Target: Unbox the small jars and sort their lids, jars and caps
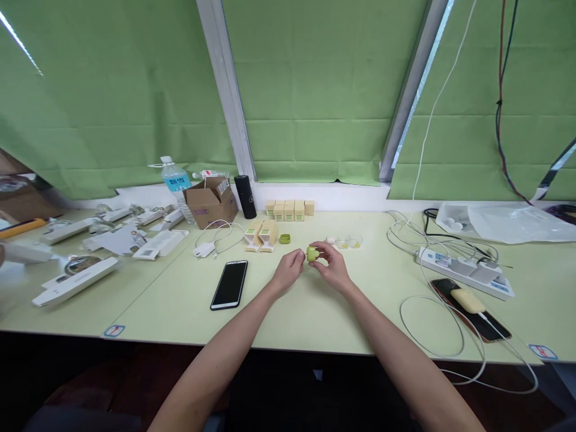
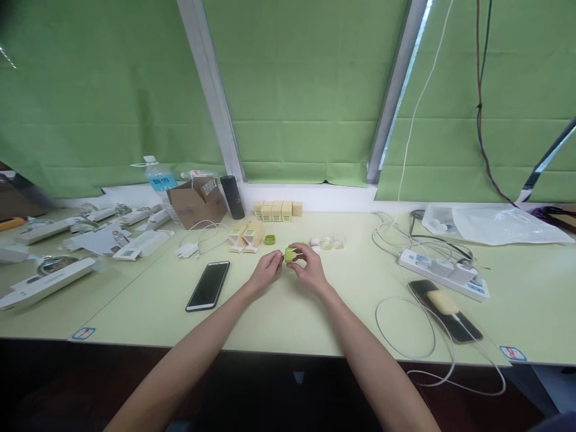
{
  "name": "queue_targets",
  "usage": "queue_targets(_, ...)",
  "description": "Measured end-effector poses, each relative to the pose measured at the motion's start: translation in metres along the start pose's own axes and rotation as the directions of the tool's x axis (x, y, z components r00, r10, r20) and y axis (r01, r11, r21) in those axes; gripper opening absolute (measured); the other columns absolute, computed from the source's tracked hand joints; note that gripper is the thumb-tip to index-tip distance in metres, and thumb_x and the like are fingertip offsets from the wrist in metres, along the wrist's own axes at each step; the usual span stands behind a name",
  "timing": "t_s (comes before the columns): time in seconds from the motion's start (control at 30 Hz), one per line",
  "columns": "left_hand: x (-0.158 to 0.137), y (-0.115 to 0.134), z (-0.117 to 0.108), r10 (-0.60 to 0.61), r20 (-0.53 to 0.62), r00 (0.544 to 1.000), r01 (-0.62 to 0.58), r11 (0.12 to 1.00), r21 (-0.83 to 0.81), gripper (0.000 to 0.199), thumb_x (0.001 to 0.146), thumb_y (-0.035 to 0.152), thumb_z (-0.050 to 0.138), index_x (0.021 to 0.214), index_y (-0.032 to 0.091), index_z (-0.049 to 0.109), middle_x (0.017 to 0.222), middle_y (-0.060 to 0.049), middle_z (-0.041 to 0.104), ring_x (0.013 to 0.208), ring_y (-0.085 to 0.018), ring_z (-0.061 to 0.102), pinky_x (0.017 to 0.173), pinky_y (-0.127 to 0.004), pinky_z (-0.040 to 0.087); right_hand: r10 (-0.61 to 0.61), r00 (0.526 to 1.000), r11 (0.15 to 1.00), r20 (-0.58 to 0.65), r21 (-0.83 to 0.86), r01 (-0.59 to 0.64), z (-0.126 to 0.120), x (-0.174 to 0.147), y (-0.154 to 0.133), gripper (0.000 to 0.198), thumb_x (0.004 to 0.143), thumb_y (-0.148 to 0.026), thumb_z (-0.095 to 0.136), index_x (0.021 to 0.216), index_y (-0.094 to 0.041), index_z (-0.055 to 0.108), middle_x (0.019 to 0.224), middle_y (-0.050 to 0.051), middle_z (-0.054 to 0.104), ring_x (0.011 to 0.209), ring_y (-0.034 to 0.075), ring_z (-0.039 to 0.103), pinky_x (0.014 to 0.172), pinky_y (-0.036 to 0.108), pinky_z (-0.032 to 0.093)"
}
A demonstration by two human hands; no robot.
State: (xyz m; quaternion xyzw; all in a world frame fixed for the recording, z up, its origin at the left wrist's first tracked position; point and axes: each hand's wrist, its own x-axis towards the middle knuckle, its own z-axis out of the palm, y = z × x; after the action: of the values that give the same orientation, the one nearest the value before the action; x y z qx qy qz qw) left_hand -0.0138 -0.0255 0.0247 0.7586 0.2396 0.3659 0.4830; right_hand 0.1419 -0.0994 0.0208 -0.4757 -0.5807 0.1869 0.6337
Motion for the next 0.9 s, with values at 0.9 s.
queue_targets(0.9,0.002,-0.002,0.011,-0.116,0.085,0.99,0.139,0.925,-0.354,0.058,0.085,0.078,0.054,0.077,0.021,0.045,0.05,0.009,0.04,0.041,-0.007,0.032,0.042,-0.021,0.022,-0.047,0.999,0.998,-0.016,-0.031,0.046,0.003,-0.002,0.005,0.036,0.079,-0.02,0.068,0.114,-0.027,0.069,0.117,0.006,0.069,0.101,0.02,0.067,0.09,0.039,0.062)
